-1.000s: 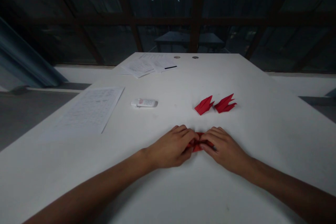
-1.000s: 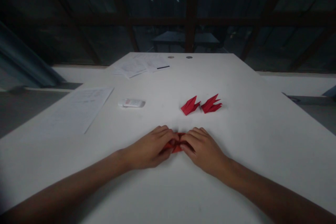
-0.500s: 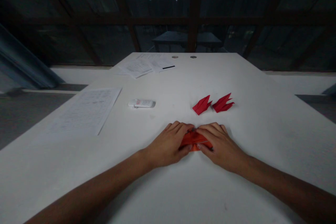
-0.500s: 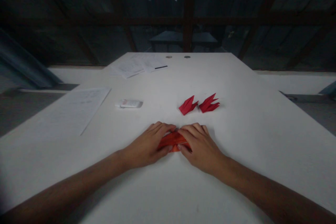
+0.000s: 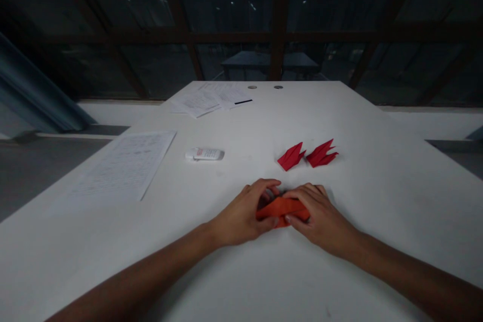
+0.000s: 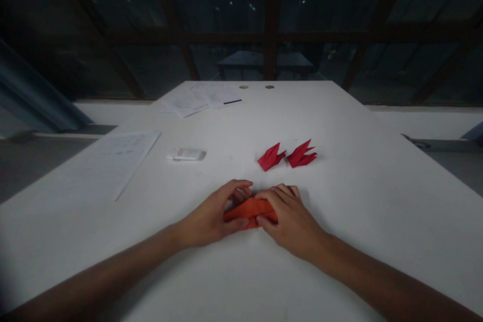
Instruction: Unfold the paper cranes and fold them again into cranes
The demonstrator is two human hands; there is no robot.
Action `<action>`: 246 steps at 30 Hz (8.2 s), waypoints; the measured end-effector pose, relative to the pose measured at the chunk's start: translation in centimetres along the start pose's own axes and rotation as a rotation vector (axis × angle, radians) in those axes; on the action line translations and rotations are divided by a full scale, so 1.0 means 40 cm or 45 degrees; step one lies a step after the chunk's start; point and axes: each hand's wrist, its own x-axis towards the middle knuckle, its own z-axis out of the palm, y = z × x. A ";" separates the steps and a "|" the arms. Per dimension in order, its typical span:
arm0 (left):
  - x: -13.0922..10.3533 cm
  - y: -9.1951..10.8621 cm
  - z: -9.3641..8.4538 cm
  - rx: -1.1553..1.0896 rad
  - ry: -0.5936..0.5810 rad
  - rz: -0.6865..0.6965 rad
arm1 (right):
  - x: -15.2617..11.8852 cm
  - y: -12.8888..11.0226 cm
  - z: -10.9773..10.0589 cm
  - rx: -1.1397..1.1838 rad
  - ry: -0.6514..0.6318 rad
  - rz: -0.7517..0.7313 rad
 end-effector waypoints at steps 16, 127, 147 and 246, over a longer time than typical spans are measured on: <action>0.019 0.011 0.019 0.409 0.085 0.046 | -0.004 -0.005 -0.001 -0.032 0.026 -0.073; 0.025 0.048 0.040 -1.106 0.221 -0.015 | 0.015 -0.053 -0.020 1.089 0.305 0.495; 0.010 0.079 0.054 -0.740 0.348 -0.166 | 0.004 -0.071 0.035 1.145 0.306 0.479; 0.008 0.046 0.032 -0.787 0.133 -0.173 | 0.003 -0.045 0.010 1.141 -0.011 0.419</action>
